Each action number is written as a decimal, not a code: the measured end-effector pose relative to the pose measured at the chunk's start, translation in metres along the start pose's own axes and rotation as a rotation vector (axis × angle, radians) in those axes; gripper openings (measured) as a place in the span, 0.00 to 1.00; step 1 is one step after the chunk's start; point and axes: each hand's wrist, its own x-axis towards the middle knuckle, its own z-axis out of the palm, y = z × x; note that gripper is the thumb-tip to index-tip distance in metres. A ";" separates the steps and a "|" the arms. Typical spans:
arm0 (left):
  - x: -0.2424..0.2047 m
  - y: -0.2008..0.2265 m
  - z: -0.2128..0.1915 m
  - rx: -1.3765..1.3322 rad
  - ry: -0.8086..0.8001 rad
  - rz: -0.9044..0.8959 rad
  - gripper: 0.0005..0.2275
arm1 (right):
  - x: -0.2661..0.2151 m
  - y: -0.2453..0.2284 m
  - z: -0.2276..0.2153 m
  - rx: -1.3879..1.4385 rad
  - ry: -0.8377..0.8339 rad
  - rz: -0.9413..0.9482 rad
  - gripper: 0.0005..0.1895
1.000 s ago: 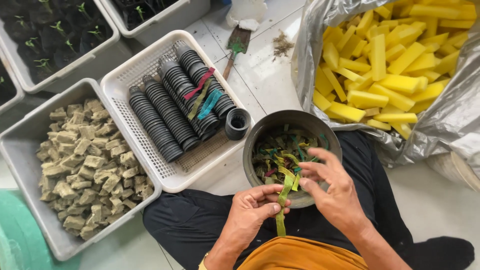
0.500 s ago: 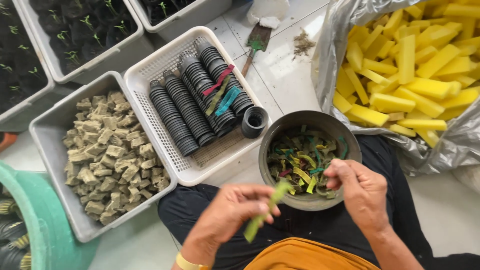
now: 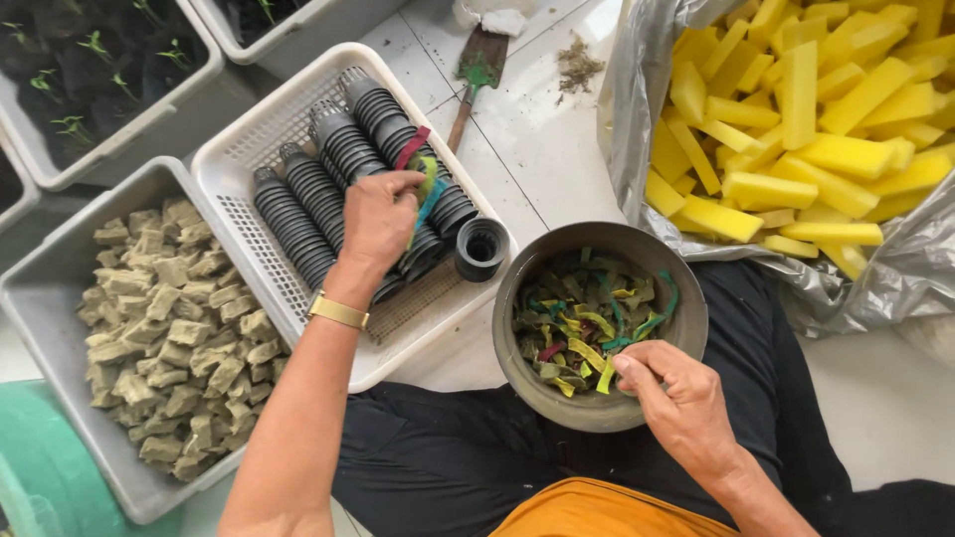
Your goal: The person is sorting and preparing various materials for planting, including plant tags or markers and possibly seed starting cubes or foam.
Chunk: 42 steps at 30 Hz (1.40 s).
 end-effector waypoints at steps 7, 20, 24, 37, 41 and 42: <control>0.016 -0.002 -0.035 0.004 -0.037 0.056 0.12 | 0.009 0.008 -0.002 0.024 0.017 0.023 0.07; 0.018 -0.018 -0.027 0.259 0.147 0.360 0.09 | 0.021 0.009 -0.007 -0.111 0.003 0.035 0.06; -0.040 0.039 -0.037 0.146 0.350 0.264 0.09 | 0.032 0.002 -0.013 -0.280 0.016 -0.104 0.07; -0.270 0.076 0.024 0.013 0.177 0.050 0.13 | 0.070 0.007 0.038 -0.636 -0.413 -0.794 0.22; -0.290 0.047 0.016 0.113 0.233 0.057 0.12 | 0.079 0.042 0.016 -0.977 -0.536 -0.584 0.08; -0.294 0.041 0.017 0.125 0.248 0.085 0.12 | 0.079 0.045 0.010 -1.051 -0.494 -0.473 0.06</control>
